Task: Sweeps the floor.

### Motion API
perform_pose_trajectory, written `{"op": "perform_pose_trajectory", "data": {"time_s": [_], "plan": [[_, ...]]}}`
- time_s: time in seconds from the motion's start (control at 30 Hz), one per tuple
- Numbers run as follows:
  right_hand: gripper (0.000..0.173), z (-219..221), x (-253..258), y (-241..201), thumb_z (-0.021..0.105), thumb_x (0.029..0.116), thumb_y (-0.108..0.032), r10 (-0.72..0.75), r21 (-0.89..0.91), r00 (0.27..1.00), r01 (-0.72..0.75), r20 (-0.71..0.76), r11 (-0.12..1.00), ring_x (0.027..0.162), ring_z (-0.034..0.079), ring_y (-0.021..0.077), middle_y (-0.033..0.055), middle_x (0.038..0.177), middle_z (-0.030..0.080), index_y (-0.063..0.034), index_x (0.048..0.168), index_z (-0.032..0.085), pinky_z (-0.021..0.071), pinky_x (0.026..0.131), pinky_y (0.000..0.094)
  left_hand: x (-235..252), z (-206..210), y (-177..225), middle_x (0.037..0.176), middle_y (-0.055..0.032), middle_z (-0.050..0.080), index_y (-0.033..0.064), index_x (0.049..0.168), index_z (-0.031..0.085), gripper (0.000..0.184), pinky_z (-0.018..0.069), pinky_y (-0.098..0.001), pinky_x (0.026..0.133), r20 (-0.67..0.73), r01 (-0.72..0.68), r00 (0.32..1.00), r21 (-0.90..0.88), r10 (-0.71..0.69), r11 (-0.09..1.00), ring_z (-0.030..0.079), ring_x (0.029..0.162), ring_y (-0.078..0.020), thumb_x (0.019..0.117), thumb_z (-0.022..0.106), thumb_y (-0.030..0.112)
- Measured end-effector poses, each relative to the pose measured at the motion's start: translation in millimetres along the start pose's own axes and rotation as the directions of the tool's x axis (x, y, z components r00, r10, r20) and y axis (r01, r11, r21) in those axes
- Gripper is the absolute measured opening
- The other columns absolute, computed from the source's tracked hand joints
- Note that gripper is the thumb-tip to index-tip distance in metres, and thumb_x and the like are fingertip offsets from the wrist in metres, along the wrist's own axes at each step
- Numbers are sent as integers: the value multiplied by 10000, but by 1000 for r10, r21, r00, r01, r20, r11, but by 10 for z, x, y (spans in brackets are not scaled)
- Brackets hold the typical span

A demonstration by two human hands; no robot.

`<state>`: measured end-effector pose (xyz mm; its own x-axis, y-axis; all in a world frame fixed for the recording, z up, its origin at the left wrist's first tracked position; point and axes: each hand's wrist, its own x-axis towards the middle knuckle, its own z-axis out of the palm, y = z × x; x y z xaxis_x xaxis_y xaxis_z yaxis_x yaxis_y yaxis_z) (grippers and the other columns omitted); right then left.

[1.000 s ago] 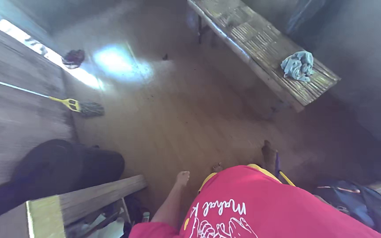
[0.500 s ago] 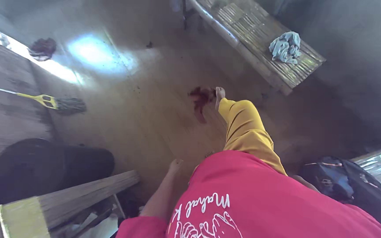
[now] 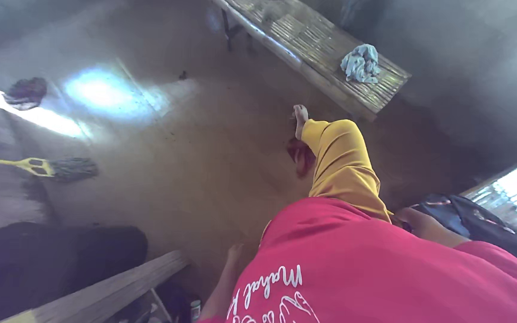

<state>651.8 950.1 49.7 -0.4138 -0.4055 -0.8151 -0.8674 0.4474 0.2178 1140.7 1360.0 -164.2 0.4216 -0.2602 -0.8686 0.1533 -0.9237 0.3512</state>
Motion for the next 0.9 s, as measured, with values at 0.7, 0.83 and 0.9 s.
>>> {"op": "perform_pose_trajectory", "data": {"time_s": [0.7, 0.83, 0.9], "plan": [[415, -872, -48, 726, 441, 1122, -304, -7, 416, 993, 57, -119, 908, 1086, 612, 352, 265, 1297, 602, -60, 1436, 558, 478, 946, 544, -713, -181, 2323, 1360, -255, 605, -22, 1429, 519, 427, 490, -502, 1002, 69, -34, 997, 135, 25, 990, 619, 1208, -353, 1111, 456, 257], [373, -925, 209, 722, 415, 1127, -289, 82, 600, 993, -13, -87, 800, 714, 534, 181, 138, 975, 588, -71, 1400, 545, 485, 680, 365, -793, 68, 2585, 1375, -249, 590, -15, 1453, 487, 436, 486, -477, 1001, 20, 11, 1000, 81, -13, 997, 613, 1204, -329, 1112, 449, 255], [343, -894, 394, 494, 399, 1122, -253, 82, 645, 996, -41, -34, 763, 631, 486, 147, 83, 855, 525, -13, 1328, 533, 471, 626, 327, -917, 279, 2712, 1378, -240, 594, -5, 1454, 488, 432, 490, -470, 987, 1, 40, 999, 67, -41, 997, 616, 1201, -320, 1114, 447, 259]]}}
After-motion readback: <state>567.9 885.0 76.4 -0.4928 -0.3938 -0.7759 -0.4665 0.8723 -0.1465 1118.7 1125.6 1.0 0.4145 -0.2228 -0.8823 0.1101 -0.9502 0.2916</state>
